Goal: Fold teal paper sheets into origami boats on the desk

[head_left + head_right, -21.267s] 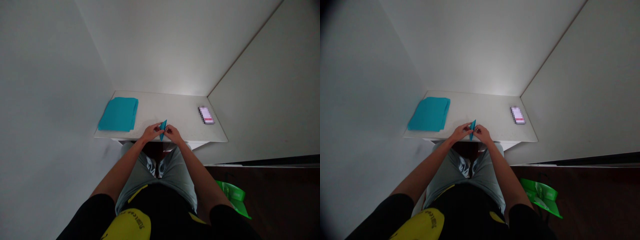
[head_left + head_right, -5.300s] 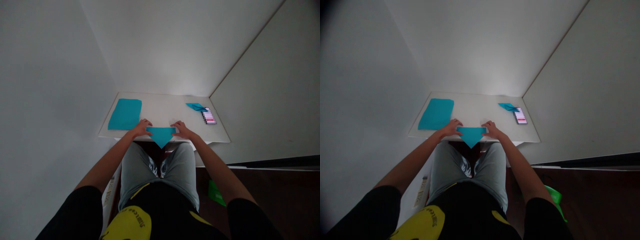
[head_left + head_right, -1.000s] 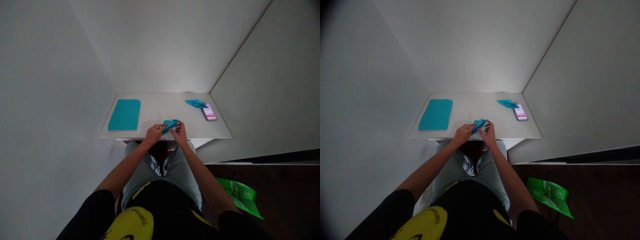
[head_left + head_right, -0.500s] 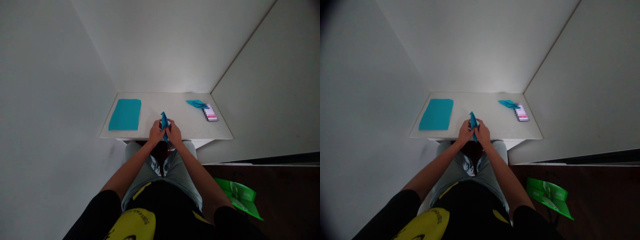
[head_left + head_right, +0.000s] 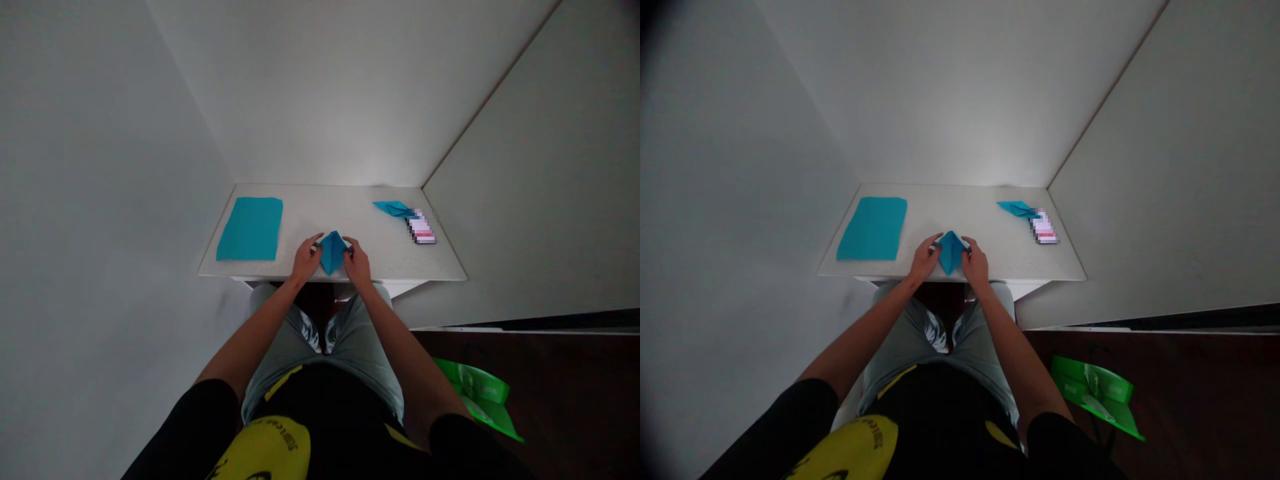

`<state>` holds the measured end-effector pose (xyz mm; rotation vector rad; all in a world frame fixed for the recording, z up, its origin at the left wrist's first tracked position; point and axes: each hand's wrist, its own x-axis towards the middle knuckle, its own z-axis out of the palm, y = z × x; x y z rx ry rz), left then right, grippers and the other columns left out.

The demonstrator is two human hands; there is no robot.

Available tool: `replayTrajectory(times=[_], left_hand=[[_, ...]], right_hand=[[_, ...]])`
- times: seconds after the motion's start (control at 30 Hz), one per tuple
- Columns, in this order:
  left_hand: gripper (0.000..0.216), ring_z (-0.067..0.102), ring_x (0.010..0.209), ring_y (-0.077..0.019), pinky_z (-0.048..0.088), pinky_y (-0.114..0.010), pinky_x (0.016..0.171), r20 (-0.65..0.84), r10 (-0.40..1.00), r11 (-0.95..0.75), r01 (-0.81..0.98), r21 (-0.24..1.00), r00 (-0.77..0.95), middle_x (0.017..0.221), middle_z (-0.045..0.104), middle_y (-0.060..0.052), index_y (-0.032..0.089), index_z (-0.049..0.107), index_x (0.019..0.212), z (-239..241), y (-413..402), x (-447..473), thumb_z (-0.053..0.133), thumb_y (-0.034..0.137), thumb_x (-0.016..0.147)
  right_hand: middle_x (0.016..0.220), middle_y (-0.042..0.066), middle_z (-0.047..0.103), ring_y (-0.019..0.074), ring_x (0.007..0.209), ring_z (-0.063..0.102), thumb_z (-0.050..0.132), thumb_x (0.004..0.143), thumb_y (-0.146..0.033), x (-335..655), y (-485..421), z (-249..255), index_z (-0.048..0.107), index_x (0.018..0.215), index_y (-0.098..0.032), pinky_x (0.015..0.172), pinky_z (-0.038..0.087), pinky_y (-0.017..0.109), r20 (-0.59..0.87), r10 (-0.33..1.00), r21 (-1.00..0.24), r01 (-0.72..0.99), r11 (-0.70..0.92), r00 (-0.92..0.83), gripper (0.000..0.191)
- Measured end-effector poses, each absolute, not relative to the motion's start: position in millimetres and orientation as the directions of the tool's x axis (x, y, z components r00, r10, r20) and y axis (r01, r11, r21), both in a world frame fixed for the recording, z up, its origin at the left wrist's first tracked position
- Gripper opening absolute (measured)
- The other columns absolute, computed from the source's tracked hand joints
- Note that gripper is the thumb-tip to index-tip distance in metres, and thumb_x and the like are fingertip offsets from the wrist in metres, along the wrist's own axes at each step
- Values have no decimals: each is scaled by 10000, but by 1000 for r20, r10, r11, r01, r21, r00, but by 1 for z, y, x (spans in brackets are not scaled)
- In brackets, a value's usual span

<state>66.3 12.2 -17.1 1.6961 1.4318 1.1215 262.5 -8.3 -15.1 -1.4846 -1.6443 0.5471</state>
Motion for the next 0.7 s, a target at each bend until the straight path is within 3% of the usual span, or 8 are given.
replayTrajectory(times=[0.13, 0.23, 0.33, 0.47, 0.57, 0.7], left_hand=[[406, 725, 707, -149, 622, -306, 753, 113, 981, -155, 293, 943, 155, 1154, 809, -78, 202, 719, 1413, -21, 18, 50, 516, 310, 1078], [329, 753, 861, -178, 639, -339, 866, 191, 973, -225, 365, 903, 127, 1172, 801, -87, 194, 787, 1261, -25, 21, 41, 561, 217, 1023], [283, 735, 1101, -218, 612, -395, 1033, 302, 944, -327, 506, 798, 133, 1209, 766, -96, 203, 823, 1144, -27, 22, 34, 635, 146, 940], [286, 711, 1236, -240, 550, -456, 1145, 324, 885, -466, 612, 639, 335, 1304, 769, -90, 231, 825, 1139, -27, 22, 25, 674, 123, 922], [312, 705, 1282, -242, 526, -481, 1154, 298, 834, -545, 617, 567, 463, 1334, 792, -65, 271, 814, 1199, -29, 20, 22, 664, 140, 959], [189, 717, 1262, -242, 510, -477, 1142, 313, 821, -564, 595, 573, 477, 1278, 820, -58, 280, 825, 1154, -33, 19, 21, 734, 290, 990]], right_hand=[[896, 24, 721, 188, 673, 599, 470, 1033, -319, 281, -2, -23, 681, 1368, -222, 719, 529, 330, 251, 967, -839, 486, 244, -52, 408], [995, 54, 736, 187, 712, 614, 496, 1010, -296, 292, 1, -33, 720, 1284, -218, 749, 560, 348, 260, 960, -836, 475, 276, -101, 362], [1148, 99, 713, 225, 899, 681, 572, 961, -260, 302, 3, -40, 759, 1230, -236, 850, 599, 397, 328, 935, -776, 524, 350, -139, 329], [1282, 133, 699, 299, 1176, 676, 698, 934, -280, 315, 0, -41, 792, 1202, -257, 1049, 560, 506, 397, 867, -625, 602, 497, -303, 284], [1303, 120, 733, 307, 1160, 686, 740, 971, -358, 322, -6, -37, 794, 1231, -285, 1054, 541, 530, 366, 841, -561, 626, 542, -399, 275], [1151, 116, 753, 292, 1068, 705, 699, 1026, -457, 324, -10, -34, 821, 1130, -267, 979, 564, 490, 368, 848, -585, 613, 531, -383, 248]])
